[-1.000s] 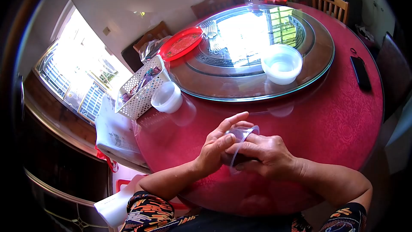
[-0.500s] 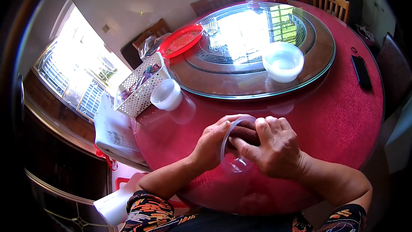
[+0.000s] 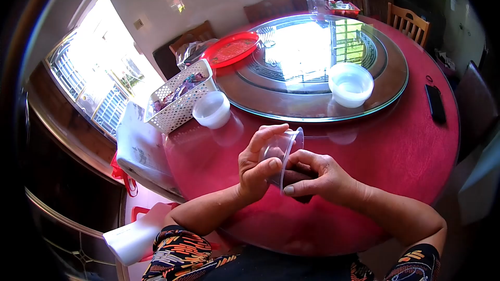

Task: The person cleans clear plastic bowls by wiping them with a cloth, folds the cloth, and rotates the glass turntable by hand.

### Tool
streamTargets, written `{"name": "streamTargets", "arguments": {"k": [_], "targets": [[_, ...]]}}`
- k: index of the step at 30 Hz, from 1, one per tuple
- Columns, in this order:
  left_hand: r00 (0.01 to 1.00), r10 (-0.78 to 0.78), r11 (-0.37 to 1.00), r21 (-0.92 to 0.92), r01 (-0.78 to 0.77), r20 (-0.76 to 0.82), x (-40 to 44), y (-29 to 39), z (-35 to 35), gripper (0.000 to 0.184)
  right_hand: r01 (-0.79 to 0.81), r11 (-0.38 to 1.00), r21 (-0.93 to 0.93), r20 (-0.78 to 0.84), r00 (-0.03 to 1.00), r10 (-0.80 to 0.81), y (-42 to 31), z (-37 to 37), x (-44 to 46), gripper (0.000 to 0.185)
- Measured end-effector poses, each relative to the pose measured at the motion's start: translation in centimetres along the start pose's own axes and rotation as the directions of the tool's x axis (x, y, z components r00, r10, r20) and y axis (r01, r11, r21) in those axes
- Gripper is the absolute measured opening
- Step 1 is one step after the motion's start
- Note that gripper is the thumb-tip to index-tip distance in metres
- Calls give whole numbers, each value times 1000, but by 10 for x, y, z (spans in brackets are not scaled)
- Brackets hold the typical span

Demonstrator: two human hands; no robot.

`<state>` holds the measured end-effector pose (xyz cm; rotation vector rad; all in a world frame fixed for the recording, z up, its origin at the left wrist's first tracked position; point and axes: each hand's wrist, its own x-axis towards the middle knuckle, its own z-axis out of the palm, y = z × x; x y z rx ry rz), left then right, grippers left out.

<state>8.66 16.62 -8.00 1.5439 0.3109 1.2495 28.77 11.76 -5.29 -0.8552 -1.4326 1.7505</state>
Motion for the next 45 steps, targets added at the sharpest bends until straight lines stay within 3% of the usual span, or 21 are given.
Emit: {"name": "streamTargets", "arguments": {"k": [3,9,13,14,16,18,19,21,22,25,27,29,30,34,36,37,39,41,42,43,45], "targets": [[996,88,996,37,-87,-34,-2,4,-4,60,-17,999,-39,35,999,19,-6,3,2,43],[977,212,944,257,-206,1,0,8,-14,62,73,981,178,-13,997,-71,21,-1,15,42],[958,277,902,324,-285,72,5,-6,-16,64,81,995,55,-20,997,-80,25,-13,18,33],[962,267,914,301,-272,57,5,-9,-14,63,211,963,-169,-50,974,-223,28,-15,20,31],[988,156,966,210,-154,3,5,-10,-10,60,393,709,-585,-17,869,-495,33,-21,23,27],[997,-62,996,67,65,-51,3,-7,-9,57,293,286,-912,46,767,-640,30,-25,21,27],[985,-161,987,-39,159,-59,7,-9,-10,56,185,44,-982,104,717,-689,27,-27,21,26],[929,-366,905,-252,343,-47,10,-17,-13,54,172,-70,-983,163,625,-763,22,-30,21,23],[905,-425,876,-260,407,-16,12,-18,-15,56,178,-119,-977,200,568,-798,20,-29,22,21],[805,-481,544,-602,584,346,22,-17,-12,60,272,-203,-941,306,421,-854,12,-23,19,16],[728,-447,223,-724,653,519,17,-25,-14,59,334,-219,-917,350,410,-842,7,-18,14,18],[679,-483,176,-698,694,553,14,-23,-17,56,345,-246,-906,385,428,-818,8,-14,14,26],[712,-578,336,-679,653,400,9,-25,-12,50,341,-212,-916,359,460,-812,7,-12,14,27],[823,-539,772,-285,568,179,10,-20,-9,47,260,-96,-961,223,520,-825,15,-14,16,34],[831,-541,778,-300,553,130,10,-21,-11,52,229,-26,-973,147,531,-834,16,-15,18,35],[803,-579,679,-464,569,139,12,-22,-11,55,206,14,-979,102,541,-834,19,-16,17,36],[860,-500,790,-351,502,103,10,-26,-19,59,169,157,-973,-19,618,-786,20,-17,15,42],[876,-474,873,-178,455,-88,12,-4,-10,58,205,390,-898,-152,687,-710,25,-19,14,45],[923,-377,926,-69,372,-75,13,-3,-15,54,251,513,-821,-199,717,-668,31,-21,17,46],[922,-372,890,-326,319,-111,15,2,-9,43,306,639,-706,-233,752,-617,34,-19,20,47],[944,-291,939,-234,251,-153,12,0,-13,44,147,950,-274,-291,929,-228,27,-11,14,44]]}}
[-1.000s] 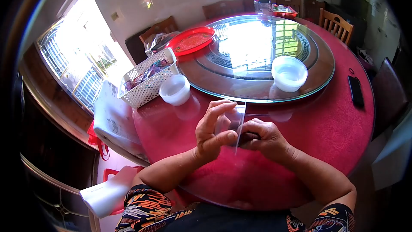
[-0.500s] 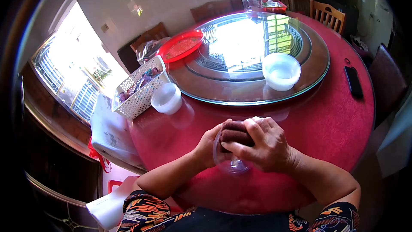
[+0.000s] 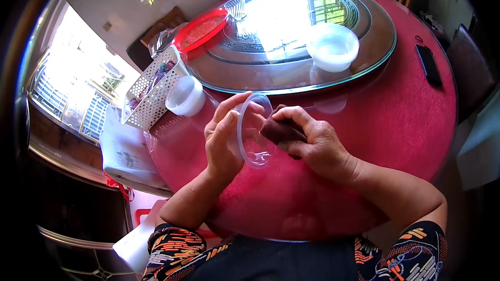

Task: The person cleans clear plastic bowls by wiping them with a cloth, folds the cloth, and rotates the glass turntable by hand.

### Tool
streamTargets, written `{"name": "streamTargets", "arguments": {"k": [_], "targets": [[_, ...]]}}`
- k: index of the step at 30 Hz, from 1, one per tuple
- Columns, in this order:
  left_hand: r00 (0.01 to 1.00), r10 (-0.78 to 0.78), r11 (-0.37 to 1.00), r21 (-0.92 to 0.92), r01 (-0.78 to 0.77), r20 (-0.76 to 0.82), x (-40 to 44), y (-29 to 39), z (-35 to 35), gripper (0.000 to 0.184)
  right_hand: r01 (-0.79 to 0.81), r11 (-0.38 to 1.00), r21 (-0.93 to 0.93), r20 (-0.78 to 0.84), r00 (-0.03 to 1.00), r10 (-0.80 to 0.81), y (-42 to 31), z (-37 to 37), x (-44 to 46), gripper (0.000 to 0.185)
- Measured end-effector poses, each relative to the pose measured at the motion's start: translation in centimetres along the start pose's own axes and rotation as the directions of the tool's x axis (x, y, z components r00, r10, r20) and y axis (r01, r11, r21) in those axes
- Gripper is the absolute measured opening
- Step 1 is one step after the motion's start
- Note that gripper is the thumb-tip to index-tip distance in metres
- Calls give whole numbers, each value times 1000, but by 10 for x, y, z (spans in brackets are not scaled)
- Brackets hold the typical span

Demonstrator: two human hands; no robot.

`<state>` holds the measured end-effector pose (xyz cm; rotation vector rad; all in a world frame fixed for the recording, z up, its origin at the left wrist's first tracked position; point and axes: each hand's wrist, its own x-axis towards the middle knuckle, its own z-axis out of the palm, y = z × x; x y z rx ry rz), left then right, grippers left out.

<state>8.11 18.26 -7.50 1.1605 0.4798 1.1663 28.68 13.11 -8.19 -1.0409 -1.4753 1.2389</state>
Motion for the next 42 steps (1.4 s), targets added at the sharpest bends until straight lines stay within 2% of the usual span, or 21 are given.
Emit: {"name": "streamTargets", "arguments": {"k": [3,6,8,10,11,13,16,17,18,20,21,22,23,24,27,31,34,35,36,39,42], "targets": [[997,54,998,41,-51,-55,-1,-2,-2,49,-134,945,299,156,984,90,2,6,-4,42],[993,107,994,27,-106,-43,1,-6,-9,52,-86,964,252,239,971,24,-9,10,-10,38],[993,115,993,26,-115,5,0,-7,-10,52,108,994,-29,154,983,-102,-2,11,-11,39],[996,82,993,86,-84,20,-3,-5,-7,52,343,820,-459,101,937,-335,8,5,-8,41],[998,67,992,103,-68,15,-3,-7,-5,52,273,768,-579,61,954,-293,5,4,-8,42],[1000,-13,990,139,16,-23,-2,-8,-2,54,311,645,-698,7,904,-428,10,-1,-2,40],[962,-273,958,-102,270,-24,6,-13,2,56,315,498,-808,-53,803,-593,11,-8,6,35],[929,-347,934,-44,355,126,8,-16,-4,63,351,449,-822,-32,759,-650,10,-11,9,32],[884,-432,880,-134,456,177,7,-15,-2,62,384,396,-834,-7,711,-704,10,-13,11,29],[862,-452,809,-302,505,229,7,-21,1,60,514,284,-809,100,598,-795,-2,-9,10,26],[859,-421,847,-212,487,291,8,-24,-3,55,537,240,-809,134,566,-814,-4,-7,8,27],[852,-487,785,-330,524,194,6,-18,7,52,558,195,-807,168,533,-830,-4,-6,7,28],[856,-446,805,-302,511,260,5,-18,2,52,542,194,-818,182,564,-806,-4,-7,5,27],[855,-404,824,-277,494,325,5,-17,-3,53,502,207,-840,167,601,-782,-4,-7,4,26],[916,-379,886,-237,400,128,3,-12,5,53,409,234,-882,113,664,-739,-1,-6,6,25],[923,-360,912,-155,379,134,7,-14,-4,56,338,283,-898,140,828,-543,2,-4,-1,30],[916,-362,903,-176,391,175,6,-17,-1,52,342,299,-891,256,922,-291,-4,-3,-9,32],[934,-340,938,-28,345,112,3,-16,3,59,333,403,-853,275,941,-196,-7,-3,-10,33],[950,-308,946,126,299,55,0,-15,8,65,342,484,-805,284,939,-191,-6,-2,-11,34],[937,-328,939,145,311,119,-3,-12,9,60,297,827,-477,310,938,-158,-6,-5,-10,37],[899,-397,917,106,384,183,-2,-9,9,72,116,992,-48,257,961,-100,-6,-3,-9,40]]}}
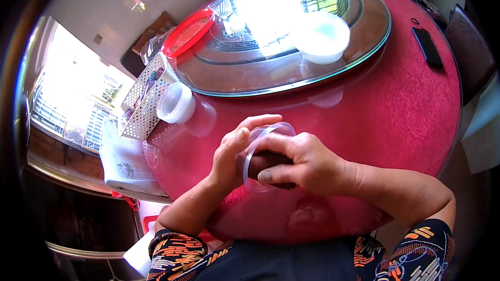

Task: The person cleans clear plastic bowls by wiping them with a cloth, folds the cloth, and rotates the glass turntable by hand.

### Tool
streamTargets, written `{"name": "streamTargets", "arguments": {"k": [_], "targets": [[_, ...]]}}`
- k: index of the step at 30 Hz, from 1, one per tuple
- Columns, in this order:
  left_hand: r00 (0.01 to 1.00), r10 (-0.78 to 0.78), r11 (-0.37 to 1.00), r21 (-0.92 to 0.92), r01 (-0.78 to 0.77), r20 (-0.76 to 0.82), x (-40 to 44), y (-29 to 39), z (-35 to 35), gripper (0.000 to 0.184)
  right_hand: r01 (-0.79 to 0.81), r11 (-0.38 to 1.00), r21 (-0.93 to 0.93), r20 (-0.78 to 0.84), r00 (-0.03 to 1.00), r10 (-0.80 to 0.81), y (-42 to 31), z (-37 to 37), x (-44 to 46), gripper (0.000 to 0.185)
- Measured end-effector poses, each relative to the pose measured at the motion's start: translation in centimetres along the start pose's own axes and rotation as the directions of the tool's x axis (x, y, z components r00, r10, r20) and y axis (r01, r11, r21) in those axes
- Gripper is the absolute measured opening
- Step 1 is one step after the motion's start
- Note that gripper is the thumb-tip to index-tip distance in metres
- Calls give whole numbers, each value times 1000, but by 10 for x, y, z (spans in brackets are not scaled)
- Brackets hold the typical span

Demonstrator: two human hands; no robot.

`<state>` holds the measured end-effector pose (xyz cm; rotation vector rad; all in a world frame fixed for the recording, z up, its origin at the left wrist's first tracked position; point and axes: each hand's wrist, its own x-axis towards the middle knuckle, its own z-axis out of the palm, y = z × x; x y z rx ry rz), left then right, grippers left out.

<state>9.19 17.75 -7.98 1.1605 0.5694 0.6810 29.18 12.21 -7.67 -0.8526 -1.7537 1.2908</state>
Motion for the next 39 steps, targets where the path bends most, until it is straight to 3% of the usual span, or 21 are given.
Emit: {"name": "streamTargets", "arguments": {"k": [2,3,4,6,11,15,18,21,26,28,30,31,32,33,34,39], "targets": [[998,26,997,-75,-22,58,-1,2,2,83,-23,954,297,-60,997,43,-1,0,3,41],[996,12,994,-105,-2,88,0,1,-1,100,-107,918,383,-33,991,129,-6,-4,2,41],[995,51,995,-86,-43,88,0,2,-1,102,-73,888,455,-66,991,116,-5,-2,3,43],[988,128,991,-45,-124,91,-1,3,0,106,-104,852,513,-76,983,166,-7,-4,3,43],[993,114,992,49,-116,26,-1,8,-1,124,-87,755,650,-178,949,262,-1,-6,7,43],[965,249,880,396,-260,80,0,7,1,128,-110,697,709,-173,931,323,3,-13,7,44],[963,261,854,449,-264,70,3,-1,-11,116,-125,653,747,-139,931,337,6,-11,8,45],[960,273,847,458,-271,63,0,1,-11,112,-149,594,790,-75,939,334,-1,-10,8,47],[989,145,976,159,-146,20,-2,5,-6,110,-162,658,735,13,974,225,-6,-7,3,50],[991,133,987,87,-135,23,-3,2,-7,108,-193,754,628,47,976,211,-10,-3,1,50],[988,153,986,59,-154,16,-4,-1,-6,106,-64,977,204,120,992,40,3,-1,2,52],[988,150,987,57,-152,43,-2,-1,-6,103,281,918,-279,24,958,-286,12,8,7,58],[995,103,991,85,-104,16,-3,1,-1,99,277,734,-621,27,943,-333,12,10,3,51],[998,52,996,73,-53,20,-1,0,-3,96,275,589,-760,79,938,-336,8,9,0,44],[1000,0,998,61,-2,25,1,-2,-5,92,269,420,-867,130,935,-329,3,7,-1,37],[997,-39,999,-30,37,-69,-1,-3,1,80,342,328,-881,172,875,-452,-5,7,-2,28]]}}
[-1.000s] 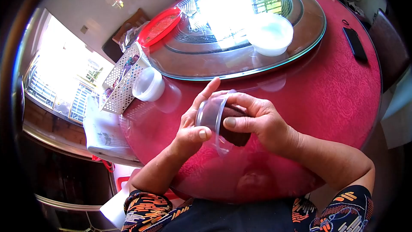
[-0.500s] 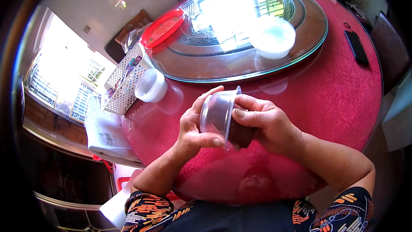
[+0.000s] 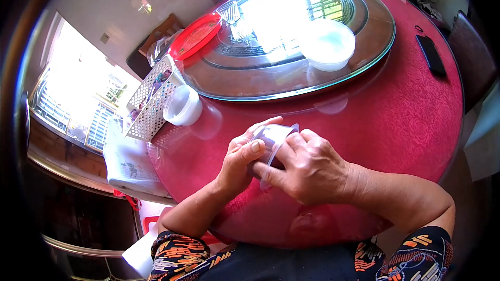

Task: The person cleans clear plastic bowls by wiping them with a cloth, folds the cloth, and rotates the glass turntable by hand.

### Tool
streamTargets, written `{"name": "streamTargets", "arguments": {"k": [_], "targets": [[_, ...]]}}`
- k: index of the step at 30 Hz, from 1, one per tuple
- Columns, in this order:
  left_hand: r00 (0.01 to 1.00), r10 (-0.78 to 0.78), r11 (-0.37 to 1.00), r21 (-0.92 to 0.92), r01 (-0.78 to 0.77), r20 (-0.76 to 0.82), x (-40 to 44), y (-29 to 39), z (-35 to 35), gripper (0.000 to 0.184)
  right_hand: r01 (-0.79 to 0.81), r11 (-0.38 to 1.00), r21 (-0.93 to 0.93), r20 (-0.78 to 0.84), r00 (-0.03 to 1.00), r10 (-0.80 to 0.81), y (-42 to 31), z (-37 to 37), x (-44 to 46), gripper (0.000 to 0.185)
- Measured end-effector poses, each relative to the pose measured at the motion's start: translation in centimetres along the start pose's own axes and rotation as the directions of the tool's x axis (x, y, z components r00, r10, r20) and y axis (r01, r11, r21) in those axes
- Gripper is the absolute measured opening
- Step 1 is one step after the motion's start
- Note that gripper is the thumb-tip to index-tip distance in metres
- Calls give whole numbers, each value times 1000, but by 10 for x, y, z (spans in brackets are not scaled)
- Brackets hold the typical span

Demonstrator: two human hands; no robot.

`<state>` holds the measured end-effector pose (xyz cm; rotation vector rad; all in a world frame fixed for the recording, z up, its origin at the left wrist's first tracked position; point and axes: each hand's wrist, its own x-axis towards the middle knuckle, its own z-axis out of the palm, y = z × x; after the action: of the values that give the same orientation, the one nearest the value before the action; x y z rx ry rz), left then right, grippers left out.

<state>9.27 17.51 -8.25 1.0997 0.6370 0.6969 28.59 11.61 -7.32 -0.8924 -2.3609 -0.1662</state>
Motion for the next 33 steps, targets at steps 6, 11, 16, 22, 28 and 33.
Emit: {"name": "streamTargets", "arguments": {"k": [6,11,16,22,28,33], "targets": [[960,265,960,114,-254,-94,-5,2,9,63,-10,952,306,-55,998,28,12,10,2,32],[945,295,954,-108,-281,142,1,-1,-4,76,-463,1,886,411,788,458,19,1,1,45],[926,341,917,159,-366,162,1,0,4,111,-297,-281,913,407,723,558,30,5,-1,40],[921,345,899,220,-379,179,1,0,1,114,-259,-498,827,524,676,518,23,0,1,37],[822,518,615,566,-549,236,7,-3,-19,109,-279,-542,793,547,719,430,15,-7,3,41],[967,235,968,68,-242,96,-5,4,0,98,-424,-234,875,481,816,320,12,-5,-2,43]]}}
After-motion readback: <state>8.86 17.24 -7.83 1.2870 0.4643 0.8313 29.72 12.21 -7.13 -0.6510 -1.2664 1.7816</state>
